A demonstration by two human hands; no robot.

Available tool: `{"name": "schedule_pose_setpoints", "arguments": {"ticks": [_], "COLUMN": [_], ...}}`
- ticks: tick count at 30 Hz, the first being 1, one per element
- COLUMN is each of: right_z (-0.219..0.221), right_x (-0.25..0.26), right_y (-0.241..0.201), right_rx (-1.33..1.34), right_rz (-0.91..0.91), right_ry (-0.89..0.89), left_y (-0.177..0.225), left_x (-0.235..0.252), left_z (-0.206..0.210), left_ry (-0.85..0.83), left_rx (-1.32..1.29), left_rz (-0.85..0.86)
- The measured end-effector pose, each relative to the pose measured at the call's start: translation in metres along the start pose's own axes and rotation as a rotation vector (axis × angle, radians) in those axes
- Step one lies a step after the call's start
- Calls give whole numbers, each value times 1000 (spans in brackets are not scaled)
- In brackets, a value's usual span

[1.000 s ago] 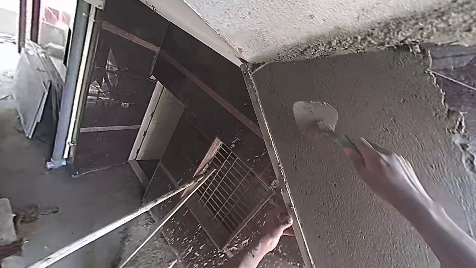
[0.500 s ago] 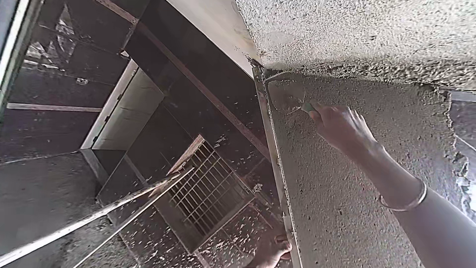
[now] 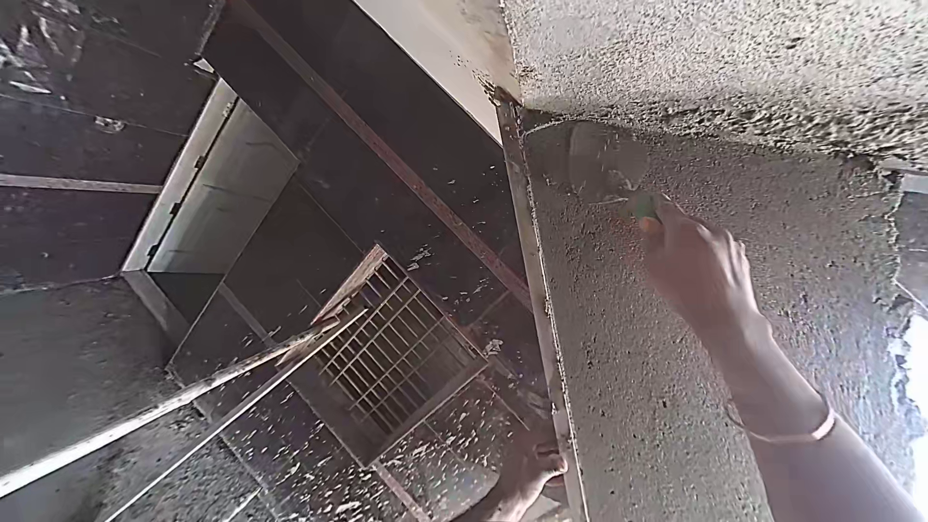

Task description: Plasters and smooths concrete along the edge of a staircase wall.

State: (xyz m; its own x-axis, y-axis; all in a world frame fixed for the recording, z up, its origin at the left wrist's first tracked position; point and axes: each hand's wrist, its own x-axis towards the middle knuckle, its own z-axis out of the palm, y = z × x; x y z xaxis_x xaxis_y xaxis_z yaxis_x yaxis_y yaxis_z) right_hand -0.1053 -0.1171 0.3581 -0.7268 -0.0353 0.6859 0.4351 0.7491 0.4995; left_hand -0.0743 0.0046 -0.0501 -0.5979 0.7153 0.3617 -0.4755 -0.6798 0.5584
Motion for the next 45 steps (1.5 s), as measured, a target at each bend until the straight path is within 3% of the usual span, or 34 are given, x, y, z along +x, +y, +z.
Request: {"name": "schedule_pose_setpoints", "arguments": {"ticks": [5, 11, 14, 16, 22, 29, 37, 45], "right_z": [-7, -25, -32, -26, 33, 98, 141, 180], "right_x": [20, 65, 57, 28, -124, -295, -437, -581], "right_y": [5, -17, -8, 10, 82, 155, 216, 269], "right_rx": [-22, 15, 38, 33, 97, 183, 213, 231], "right_rz": [-163, -298, -343, -364, -266, -249, -192, -41], "right_ry": [-16, -189, -279, -316, -424, -412, -483, -571], "left_y": [0, 1, 5, 5, 8, 5, 0, -1], "left_x": [2, 2, 0, -2, -2, -1, 4, 4], "left_z": [0, 0, 1, 1, 3, 5, 4, 3], "left_ry": [-22, -35, -14, -22, 13, 77, 29, 4], "left_rx": [-2, -5, 44, 54, 138, 144, 64, 176], "left_rz": [17, 74, 58, 71, 91, 77, 191, 269]}}
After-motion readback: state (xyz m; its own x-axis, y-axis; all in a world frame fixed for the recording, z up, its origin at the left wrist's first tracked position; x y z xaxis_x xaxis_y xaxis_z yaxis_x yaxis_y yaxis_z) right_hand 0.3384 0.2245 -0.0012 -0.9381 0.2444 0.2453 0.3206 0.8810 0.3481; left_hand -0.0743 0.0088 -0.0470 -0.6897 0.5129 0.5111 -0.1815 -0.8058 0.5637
